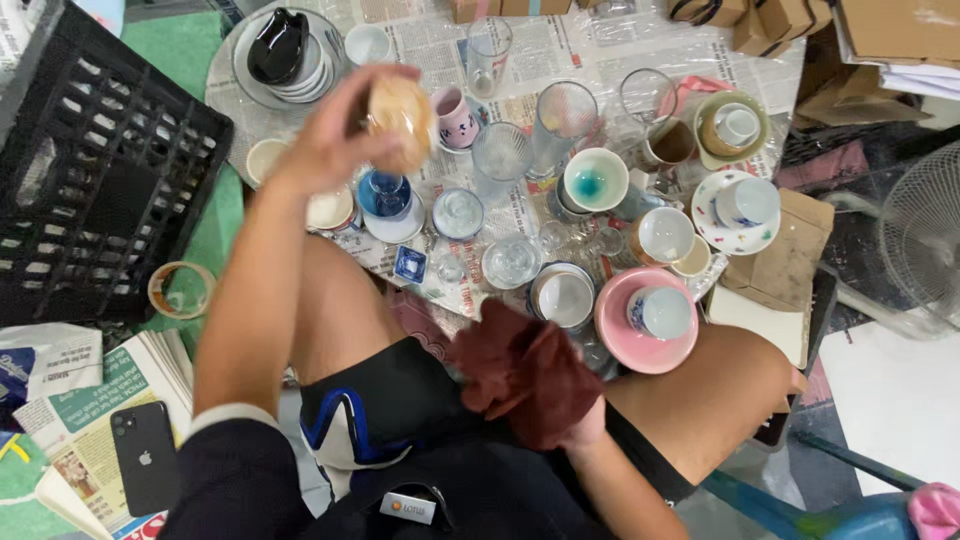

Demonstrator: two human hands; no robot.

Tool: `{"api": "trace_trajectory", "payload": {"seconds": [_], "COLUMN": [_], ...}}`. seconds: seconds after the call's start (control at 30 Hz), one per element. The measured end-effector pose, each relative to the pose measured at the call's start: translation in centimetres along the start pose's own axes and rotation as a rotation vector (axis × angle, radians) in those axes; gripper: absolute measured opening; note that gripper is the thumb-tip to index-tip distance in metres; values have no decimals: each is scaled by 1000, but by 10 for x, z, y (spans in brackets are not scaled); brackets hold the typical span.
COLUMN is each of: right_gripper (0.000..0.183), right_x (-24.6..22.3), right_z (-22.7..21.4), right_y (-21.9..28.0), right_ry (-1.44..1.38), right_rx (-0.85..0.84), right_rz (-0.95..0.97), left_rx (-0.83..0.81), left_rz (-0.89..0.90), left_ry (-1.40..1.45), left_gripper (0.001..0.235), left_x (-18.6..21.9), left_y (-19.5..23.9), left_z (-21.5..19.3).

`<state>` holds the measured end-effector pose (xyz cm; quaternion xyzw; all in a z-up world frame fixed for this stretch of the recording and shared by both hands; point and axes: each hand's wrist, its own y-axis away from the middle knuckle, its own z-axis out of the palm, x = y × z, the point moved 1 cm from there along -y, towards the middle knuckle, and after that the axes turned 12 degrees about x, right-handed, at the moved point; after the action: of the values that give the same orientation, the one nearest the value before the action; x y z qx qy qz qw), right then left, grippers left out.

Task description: The person sits cross-legged and wipes various ceramic bowls and cups with a brown cloth. They handle each item individually, wiping the exterior and interior surfaces before placing them back on the table.

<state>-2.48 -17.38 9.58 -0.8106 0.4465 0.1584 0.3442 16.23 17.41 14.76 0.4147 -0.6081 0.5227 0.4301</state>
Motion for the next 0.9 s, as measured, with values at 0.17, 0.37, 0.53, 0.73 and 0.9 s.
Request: {"api": "trace_trajectory", "payload": {"seconds": [0.17,0.37,0.53,0.73,0.9], "right_gripper": [70,73,69,57,48], "right_x": [10,38,33,35,45], "right_z": [-36,-69,-20,7,26], "right_y": [-22,-54,-60,-42,-28], "right_ry": [-88,-240,-278,-347,-381], "right_rx": [124,269,28,218,344], "right_rz": [-106,-354,-297,-283,-259], "left_rx": [-71,32,-64,22,-63], "left_rz": [-176,-659,-477,-351,-390], "left_ry": [497,838,1045,731,580], "left_gripper": [74,75,85,80,65], "left_x": [-18,-82,-107,-95,-84], "left_y": [63,115,163,168,172], "left_z": [95,197,228,225,226]}}
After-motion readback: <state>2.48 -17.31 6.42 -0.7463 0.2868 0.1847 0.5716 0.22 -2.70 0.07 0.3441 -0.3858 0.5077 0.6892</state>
